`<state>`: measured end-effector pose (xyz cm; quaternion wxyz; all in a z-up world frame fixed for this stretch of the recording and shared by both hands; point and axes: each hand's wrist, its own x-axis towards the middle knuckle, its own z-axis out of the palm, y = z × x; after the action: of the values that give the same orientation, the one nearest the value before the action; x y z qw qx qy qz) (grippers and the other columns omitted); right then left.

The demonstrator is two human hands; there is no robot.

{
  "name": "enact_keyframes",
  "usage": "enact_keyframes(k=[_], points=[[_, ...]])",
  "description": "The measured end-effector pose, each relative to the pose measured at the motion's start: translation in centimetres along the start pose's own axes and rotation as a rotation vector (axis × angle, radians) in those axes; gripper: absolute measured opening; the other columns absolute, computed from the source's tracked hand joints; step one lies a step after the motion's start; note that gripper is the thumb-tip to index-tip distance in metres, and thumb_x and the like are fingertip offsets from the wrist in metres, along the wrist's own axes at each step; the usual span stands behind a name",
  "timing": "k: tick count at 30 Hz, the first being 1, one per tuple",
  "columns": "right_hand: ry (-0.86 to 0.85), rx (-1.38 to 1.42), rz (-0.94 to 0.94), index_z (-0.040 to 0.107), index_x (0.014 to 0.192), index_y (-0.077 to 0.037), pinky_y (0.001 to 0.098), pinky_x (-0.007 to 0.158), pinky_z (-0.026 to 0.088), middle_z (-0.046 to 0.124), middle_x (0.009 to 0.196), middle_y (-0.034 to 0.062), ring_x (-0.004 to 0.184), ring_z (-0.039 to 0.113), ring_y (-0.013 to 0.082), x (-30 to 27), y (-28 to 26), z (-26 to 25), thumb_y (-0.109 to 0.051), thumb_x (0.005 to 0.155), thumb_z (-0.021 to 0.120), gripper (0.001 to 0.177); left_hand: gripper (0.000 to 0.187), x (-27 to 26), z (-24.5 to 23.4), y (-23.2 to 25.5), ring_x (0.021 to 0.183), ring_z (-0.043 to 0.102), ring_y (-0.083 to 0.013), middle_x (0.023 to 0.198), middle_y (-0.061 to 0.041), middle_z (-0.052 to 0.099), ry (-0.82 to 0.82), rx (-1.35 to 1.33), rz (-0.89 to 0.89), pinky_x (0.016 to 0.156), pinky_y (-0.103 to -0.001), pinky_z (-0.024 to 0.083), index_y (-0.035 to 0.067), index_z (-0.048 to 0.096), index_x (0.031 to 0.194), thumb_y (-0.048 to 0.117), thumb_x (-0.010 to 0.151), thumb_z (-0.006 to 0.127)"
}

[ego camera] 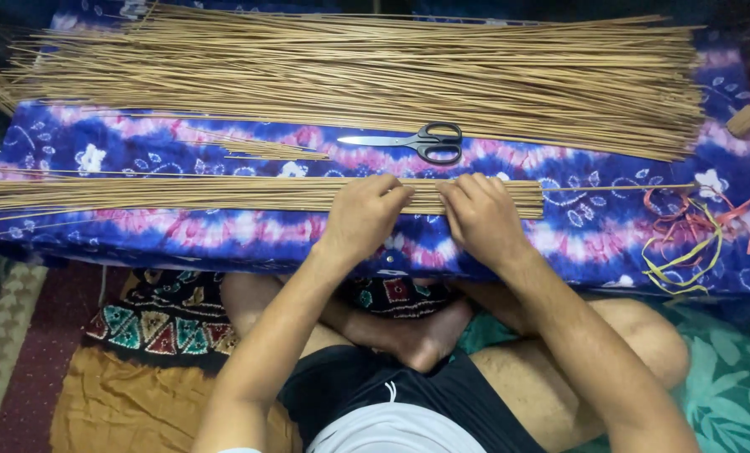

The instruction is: The person is sorting and aligning a large number of long, thin wooden sticks into a neat bundle on a table covered with a blue patterned cloth.

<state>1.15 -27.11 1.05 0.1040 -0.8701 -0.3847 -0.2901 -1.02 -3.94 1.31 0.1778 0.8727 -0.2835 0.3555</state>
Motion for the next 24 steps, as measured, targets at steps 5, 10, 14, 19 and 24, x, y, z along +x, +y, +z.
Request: enact_keyframes(k=[5, 10, 14, 19, 24], points=[[-0.026, -0.004, 0.033, 0.071, 0.107, -0.011, 0.0378, 0.074, 0.048, 0.057, 0.084, 0.0029, 0.083, 0.063, 0.0253, -2.0, 1.7, -0.3, -0.016, 0.098, 0.065, 0.012, 0.007, -0.5, -1.1, -0.5, 0.071, 0.068, -0.0228, 0.079, 0.002, 0.062, -0.009, 0.007, -0.022, 0.060, -0.034, 0.052, 0.020, 0.071, 0.088, 0.015, 0.093, 0.070], [-0.058, -0.110, 0.150, 0.072, 0.110, -0.013, 0.0373, 0.080, 0.049, 0.061, 0.086, 0.0022, 0.089, 0.065, 0.0243, -5.3, 6.0, -2.1, -0.019, 0.103, 0.066, 0.011, 0.010, -2.3, -3.2, -5.0, 0.072, 0.068, -0.0221, 0.081, 0.003, 0.064, -0.010, 0.088, -0.047, 0.061, -0.034, 0.051, 0.023, 0.074, 0.091, 0.013, 0.093, 0.072], [-0.037, -0.124, 0.203, 0.074, 0.115, -0.012, 0.0387, 0.081, 0.049, 0.062, 0.089, 0.0048, 0.090, 0.066, 0.0267, -6.9, 7.3, -2.5, -0.019, 0.106, 0.065, 0.014, 0.009, -2.7, -4.5, -6.4, 0.076, 0.069, -0.0217, 0.083, 0.003, 0.065, -0.058, 0.097, -0.056, 0.064, -0.033, 0.050, 0.024, 0.075, 0.096, 0.015, 0.095, 0.073], [-0.005, -0.078, 0.171, 0.073, 0.114, -0.014, 0.0377, 0.080, 0.049, 0.061, 0.087, 0.0035, 0.089, 0.066, 0.0262, -5.4, 4.4, -0.9, -0.018, 0.103, 0.066, 0.014, 0.004, -1.1, -1.7, -3.2, 0.077, 0.069, -0.0231, 0.083, 0.001, 0.066, -0.062, 0.055, -0.042, 0.064, -0.036, 0.051, 0.019, 0.075, 0.096, 0.016, 0.093, 0.074], [0.011, 0.006, 0.128, 0.072, 0.115, -0.015, 0.0372, 0.077, 0.049, 0.061, 0.089, 0.0026, 0.088, 0.066, 0.0255, -3.4, 0.9, -0.4, -0.019, 0.101, 0.065, 0.016, 0.007, 1.0, 1.5, 2.1, 0.072, 0.069, -0.0225, 0.077, 0.002, 0.061, 0.002, -0.046, -0.001, 0.061, -0.036, 0.051, 0.019, 0.069, 0.085, 0.020, 0.092, 0.070]])
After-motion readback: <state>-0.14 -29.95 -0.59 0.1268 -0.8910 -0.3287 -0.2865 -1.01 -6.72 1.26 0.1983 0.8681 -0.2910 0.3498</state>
